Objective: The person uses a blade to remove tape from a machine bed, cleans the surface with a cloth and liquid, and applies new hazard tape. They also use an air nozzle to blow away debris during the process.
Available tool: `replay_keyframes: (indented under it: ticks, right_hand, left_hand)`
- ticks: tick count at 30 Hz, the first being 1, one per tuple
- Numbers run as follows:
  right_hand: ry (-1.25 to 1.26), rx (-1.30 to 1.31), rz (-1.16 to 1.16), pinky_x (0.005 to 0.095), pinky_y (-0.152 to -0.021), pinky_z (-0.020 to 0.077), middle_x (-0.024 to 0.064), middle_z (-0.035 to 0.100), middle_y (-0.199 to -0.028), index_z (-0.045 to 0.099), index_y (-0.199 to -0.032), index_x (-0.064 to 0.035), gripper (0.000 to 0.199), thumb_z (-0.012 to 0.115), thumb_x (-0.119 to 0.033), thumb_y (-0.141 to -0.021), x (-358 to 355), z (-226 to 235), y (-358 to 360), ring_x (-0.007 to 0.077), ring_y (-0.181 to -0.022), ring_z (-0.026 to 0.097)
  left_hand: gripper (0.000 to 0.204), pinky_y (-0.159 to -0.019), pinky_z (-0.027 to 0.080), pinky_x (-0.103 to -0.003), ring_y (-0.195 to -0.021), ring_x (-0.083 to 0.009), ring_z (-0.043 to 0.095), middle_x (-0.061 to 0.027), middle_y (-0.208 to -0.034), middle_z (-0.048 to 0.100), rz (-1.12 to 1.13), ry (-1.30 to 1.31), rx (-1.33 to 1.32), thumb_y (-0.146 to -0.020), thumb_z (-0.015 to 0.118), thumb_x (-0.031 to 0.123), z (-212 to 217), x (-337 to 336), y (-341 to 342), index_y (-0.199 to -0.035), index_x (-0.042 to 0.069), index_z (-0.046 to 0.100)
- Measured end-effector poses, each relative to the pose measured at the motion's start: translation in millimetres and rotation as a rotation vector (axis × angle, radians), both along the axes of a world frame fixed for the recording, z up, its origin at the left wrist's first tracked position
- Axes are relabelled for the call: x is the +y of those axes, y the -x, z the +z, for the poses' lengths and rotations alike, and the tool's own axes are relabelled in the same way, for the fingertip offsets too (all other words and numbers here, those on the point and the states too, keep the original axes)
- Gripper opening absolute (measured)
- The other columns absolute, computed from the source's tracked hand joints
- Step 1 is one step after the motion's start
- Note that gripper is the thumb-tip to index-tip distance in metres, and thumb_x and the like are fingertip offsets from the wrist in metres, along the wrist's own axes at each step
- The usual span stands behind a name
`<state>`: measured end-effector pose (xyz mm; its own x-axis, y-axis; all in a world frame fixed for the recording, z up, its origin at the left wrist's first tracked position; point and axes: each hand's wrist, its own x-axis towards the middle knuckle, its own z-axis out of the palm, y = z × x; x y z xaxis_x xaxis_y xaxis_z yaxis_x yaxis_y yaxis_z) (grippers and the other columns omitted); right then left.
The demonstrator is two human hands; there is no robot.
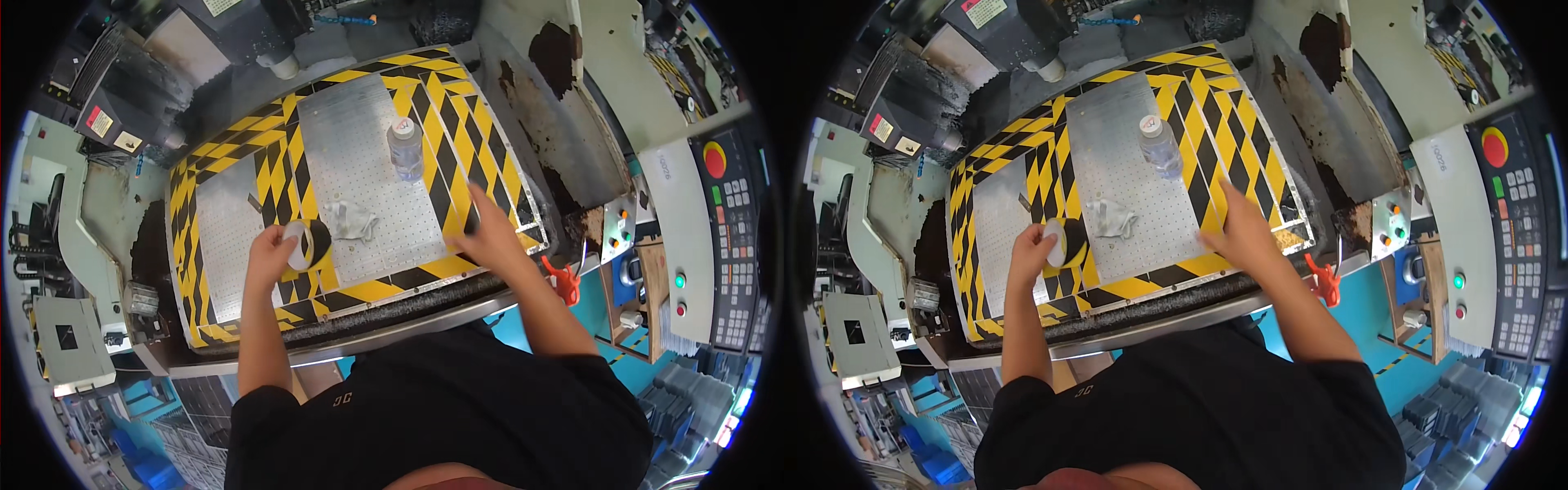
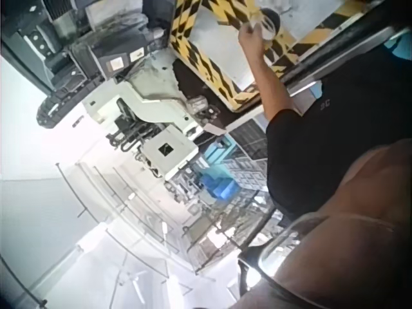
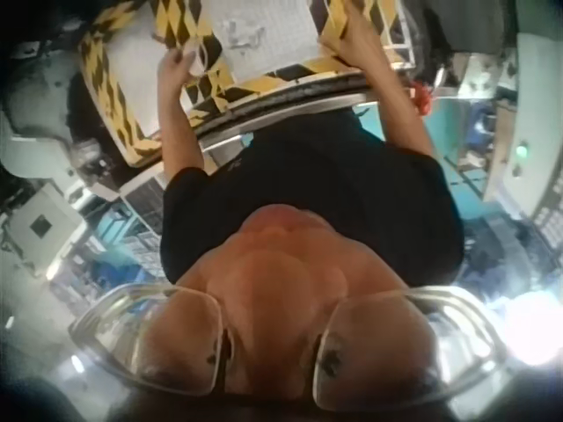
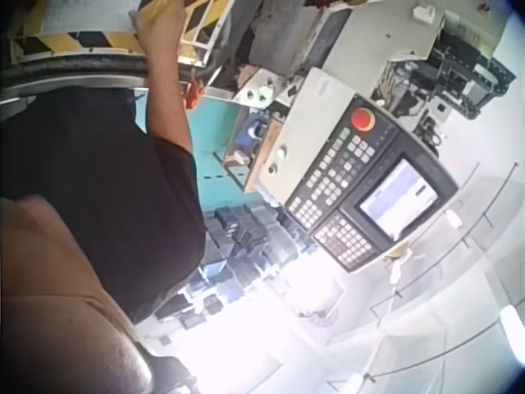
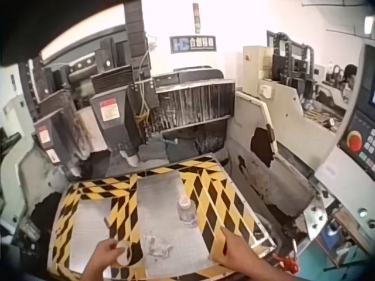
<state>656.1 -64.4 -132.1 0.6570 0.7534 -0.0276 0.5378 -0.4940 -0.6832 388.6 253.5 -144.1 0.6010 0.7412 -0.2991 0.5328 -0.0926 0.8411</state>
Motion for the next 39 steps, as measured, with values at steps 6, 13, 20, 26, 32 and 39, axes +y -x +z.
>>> replay_keyframes:
  ticks: [6, 13, 20, 26, 32, 39]
  right_hand:
    - [-0.206, -0.034, -0.006, 0.0414, -0.105, 0.0436, 0.0282, 0.055, -0.132, 0.03, -0.146, 0.0008, 0.098, 0.087, -0.027, -0.07, 132.8, -45.0, -47.4, 0.0397, -0.127, 0.053]
    - [-0.076, 0.237, 0.098, 0.0435, -0.099, 0.0486, 0.0235, 0.061, -0.125, 0.041, -0.139, -0.0035, 0.081, 0.082, -0.025, -0.073, 136.8, -48.7, -11.4, 0.0406, -0.117, 0.059]
    - [0.063, 0.464, 0.208, 0.039, -0.097, 0.05, 0.0209, 0.064, -0.123, 0.058, -0.127, 0.0008, 0.057, 0.078, -0.031, -0.085, -6.0, 8.9, 45.9, 0.032, -0.112, 0.064]
    - [0.373, 1.09, -0.758, 0.035, -0.078, 0.0558, 0.0142, 0.071, -0.098, 0.062, -0.117, 0.0006, 0.065, 0.064, -0.058, -0.09, -228.9, -13.9, 43.7, 0.0227, -0.089, 0.07]
    - [-0.071, 0.163, -0.457, 0.0301, -0.076, 0.0526, 0.0119, 0.067, -0.109, 0.053, -0.131, 0.0021, 0.052, 0.059, -0.037, -0.096, -152.2, 22.7, 22.6, 0.0197, -0.085, 0.067]
    - [0.116, 0.217, -0.099, 0.0319, -0.075, 0.0504, 0.006, 0.066, -0.09, 0.061, -0.115, 0.0007, 0.036, 0.059, -0.032, -0.098, 44.0, 24.0, -64.3, 0.0141, -0.078, 0.063]
  left_hand:
    - [0.013, -0.062, 0.045, -0.023, -0.068, -0.0062, 0.057, -0.0002, -0.077, 0.063, 0.006, 0.062, -0.069, -0.089, 0.067, 0.01, -7.5, -3.2, -10.7, -0.095, -0.001, 0.064]
    - [0.01, -0.063, 0.046, -0.024, -0.068, -0.0069, 0.058, -0.0005, -0.077, 0.064, 0.037, 0.139, -0.098, -0.089, 0.066, 0.008, -14.4, 16.4, -13.4, -0.093, 0.0, 0.063]
    - [0.01, -0.064, 0.047, -0.024, -0.071, -0.0079, 0.059, -0.0016, -0.081, 0.065, 0.056, 0.187, -0.054, -0.09, 0.066, 0.008, -33.8, 32.7, 11.7, -0.095, 0.001, 0.063]
    - [0.01, -0.064, 0.045, -0.023, -0.07, -0.0063, 0.056, -0.0005, -0.08, 0.064, 0.038, 0.157, -0.072, -0.088, 0.066, 0.007, -29.6, 31.0, 7.4, -0.095, 0.0, 0.063]
    - [0.009, -0.062, 0.043, -0.022, -0.068, -0.0053, 0.055, 0.0007, -0.077, 0.062, 0.013, 0.147, -0.061, -0.088, 0.066, 0.008, -27.2, 29.2, 0.6, -0.092, 0.0, 0.062]
    - [0.01, -0.062, 0.044, -0.023, -0.068, -0.0054, 0.055, 0.0, -0.076, 0.063, -0.012, 0.19, -0.093, -0.088, 0.066, 0.009, -24.2, 21.2, 0.3, -0.092, 0.0, 0.063]
